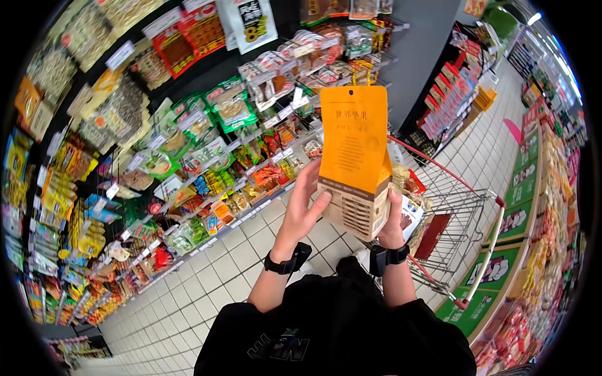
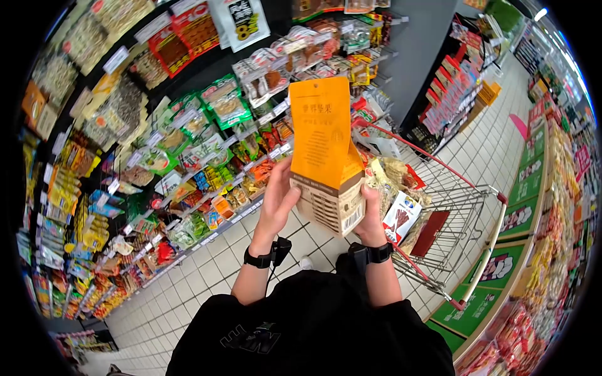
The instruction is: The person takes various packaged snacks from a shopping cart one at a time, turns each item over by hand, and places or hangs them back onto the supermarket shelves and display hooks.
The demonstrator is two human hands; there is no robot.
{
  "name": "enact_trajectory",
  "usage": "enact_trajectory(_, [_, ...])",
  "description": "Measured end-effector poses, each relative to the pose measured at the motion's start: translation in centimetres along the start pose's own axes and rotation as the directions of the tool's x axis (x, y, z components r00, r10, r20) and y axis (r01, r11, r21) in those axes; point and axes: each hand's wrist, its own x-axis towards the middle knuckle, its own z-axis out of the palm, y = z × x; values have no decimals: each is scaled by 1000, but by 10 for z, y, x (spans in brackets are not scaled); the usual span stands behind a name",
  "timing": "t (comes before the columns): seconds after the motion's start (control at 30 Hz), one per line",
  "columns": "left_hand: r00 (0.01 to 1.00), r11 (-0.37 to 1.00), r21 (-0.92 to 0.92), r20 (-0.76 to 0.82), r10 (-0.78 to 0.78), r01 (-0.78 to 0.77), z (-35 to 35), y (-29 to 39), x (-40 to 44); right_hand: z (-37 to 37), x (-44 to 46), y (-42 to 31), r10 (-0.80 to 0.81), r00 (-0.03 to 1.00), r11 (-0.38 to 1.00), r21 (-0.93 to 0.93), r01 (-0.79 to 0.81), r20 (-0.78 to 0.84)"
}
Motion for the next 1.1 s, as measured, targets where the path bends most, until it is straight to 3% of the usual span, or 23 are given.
enact_trajectory(0.07, [1000,998,57,13,-28,27,-14,4,-20,14,-6,12,34,999,995,88,-37,34])
enact_trajectory(0.17, [985,983,-85,75,-157,163,-28,8,-49,39,-13,22,47,999,998,41,-47,17])
enact_trajectory(0.33, [1000,998,-66,-19,9,-10,-35,38,-71,74,-11,31,100,984,987,111,-117,145])
enact_trajectory(0.4, [995,998,-65,-94,-23,17,-40,52,-75,83,-8,35,168,948,970,126,-208,270])
enact_trajectory(0.43, [990,999,-35,-136,26,-31,-41,56,-77,88,-7,37,159,879,913,272,-304,449])
enact_trajectory(0.47, [988,999,-26,-148,37,-42,-43,62,-80,89,-6,40,165,871,912,265,-314,463])
enact_trajectory(0.53, [971,996,-11,-221,89,-94,-45,73,-85,88,-3,45,212,925,974,9,-226,316])
enact_trajectory(0.57, [966,994,6,-236,108,-110,-49,75,-87,89,0,47,218,918,975,-41,-217,332])
enact_trajectory(0.73, [927,990,40,-348,139,-134,-59,72,-96,125,-5,41,230,876,973,-113,-201,423])
enact_trajectory(0.8, [921,991,56,-365,136,-125,-59,72,-95,123,-2,49,105,912,967,-253,-1,396])
enact_trajectory(0.93, [914,985,116,-372,162,-127,-55,70,-85,135,5,38,100,967,914,-406,4,234])
enact_trajectory(1.1, [899,986,158,-423,112,-49,-42,74,-63,137,20,21,78,965,898,-438,41,251])
